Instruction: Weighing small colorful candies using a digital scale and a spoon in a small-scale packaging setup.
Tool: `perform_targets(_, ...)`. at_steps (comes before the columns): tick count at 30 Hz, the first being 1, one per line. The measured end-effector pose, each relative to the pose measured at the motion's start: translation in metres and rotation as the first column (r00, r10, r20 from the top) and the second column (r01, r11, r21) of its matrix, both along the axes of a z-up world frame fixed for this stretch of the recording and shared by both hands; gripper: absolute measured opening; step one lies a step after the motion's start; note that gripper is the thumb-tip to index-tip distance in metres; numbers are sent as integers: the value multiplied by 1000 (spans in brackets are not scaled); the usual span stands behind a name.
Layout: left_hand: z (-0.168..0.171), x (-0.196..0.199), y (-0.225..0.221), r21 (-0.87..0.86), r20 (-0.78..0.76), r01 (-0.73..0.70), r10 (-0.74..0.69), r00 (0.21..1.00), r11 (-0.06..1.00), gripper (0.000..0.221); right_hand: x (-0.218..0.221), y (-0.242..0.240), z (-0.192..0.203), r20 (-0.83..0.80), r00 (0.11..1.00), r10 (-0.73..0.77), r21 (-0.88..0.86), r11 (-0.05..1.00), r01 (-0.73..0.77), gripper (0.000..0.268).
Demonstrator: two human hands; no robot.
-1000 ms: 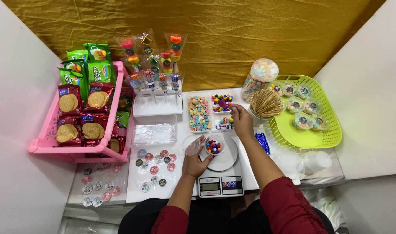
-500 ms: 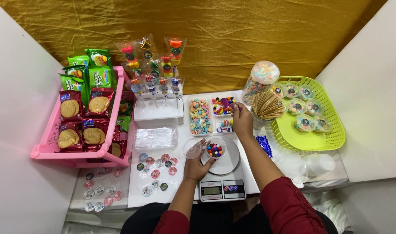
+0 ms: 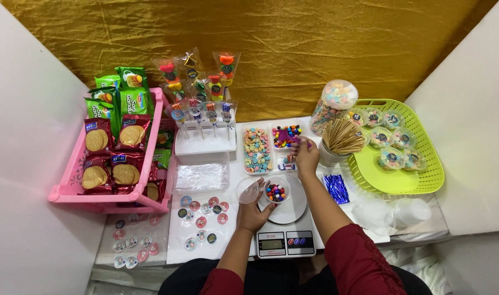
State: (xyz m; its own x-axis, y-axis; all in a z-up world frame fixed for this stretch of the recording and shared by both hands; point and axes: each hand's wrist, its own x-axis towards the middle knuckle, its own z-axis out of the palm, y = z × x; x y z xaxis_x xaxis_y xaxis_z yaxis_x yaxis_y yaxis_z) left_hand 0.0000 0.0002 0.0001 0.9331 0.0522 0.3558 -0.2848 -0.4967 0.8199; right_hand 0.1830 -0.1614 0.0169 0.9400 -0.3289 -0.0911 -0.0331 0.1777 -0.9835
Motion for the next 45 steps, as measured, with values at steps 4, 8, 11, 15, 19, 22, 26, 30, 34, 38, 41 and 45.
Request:
perform_targets(4,0,0,0,-4,-7,-3,3,1000,1000,70,4,-5,-17,-53,998,-38,163,985,46,25)
perform_targets(8,1,0,0,-5,-7,-2,2,1000,1000,71,0,-8,-20,-90,993,-79,284,953,102,27)
perform_targets(11,2,0,-1,-7,-7,-5,5,1000,1000,71,0,-10,-25,-105,991,-86,307,945,115,27)
perform_targets(15,6,-1,0,12,-10,-9,9,1000,1000,70,1,-10,-29,-75,995,-58,192,979,71,25)
perform_targets(19,2,0,-1,0,-18,-11,11,1000,1000,71,2,-5,-29,-37,999,-34,121,992,38,23)
perform_targets(22,2,-1,-1,3,-19,-12,12,1000,1000,70,2,-6,-28,-39,999,-22,142,990,27,25)
perform_targets(26,6,-2,0,3,-24,-4,4,1000,1000,70,11,-16,-41,-162,986,-46,302,949,94,27)
perform_targets(30,9,-1,-1,7,-31,-6,6,999,1000,70,10,-23,-42,-212,977,-36,425,896,126,28)
perform_targets(34,5,-1,0,18,-39,-7,7,999,1000,69,7,-31,-47,-227,974,-23,443,888,124,27)
perform_targets(38,4,-1,-1,8,-21,-8,8,1000,1000,70,-21,-36,-18,-175,984,18,427,902,59,28)
perform_targets(41,3,2,1,10,-10,-9,9,1000,1000,70,-45,-40,8,-137,990,28,414,910,32,28)
perform_targets(45,5,-1,-1,2,-1,-2,2,1000,1000,69,-84,-51,32,-82,995,57,373,928,-22,27)
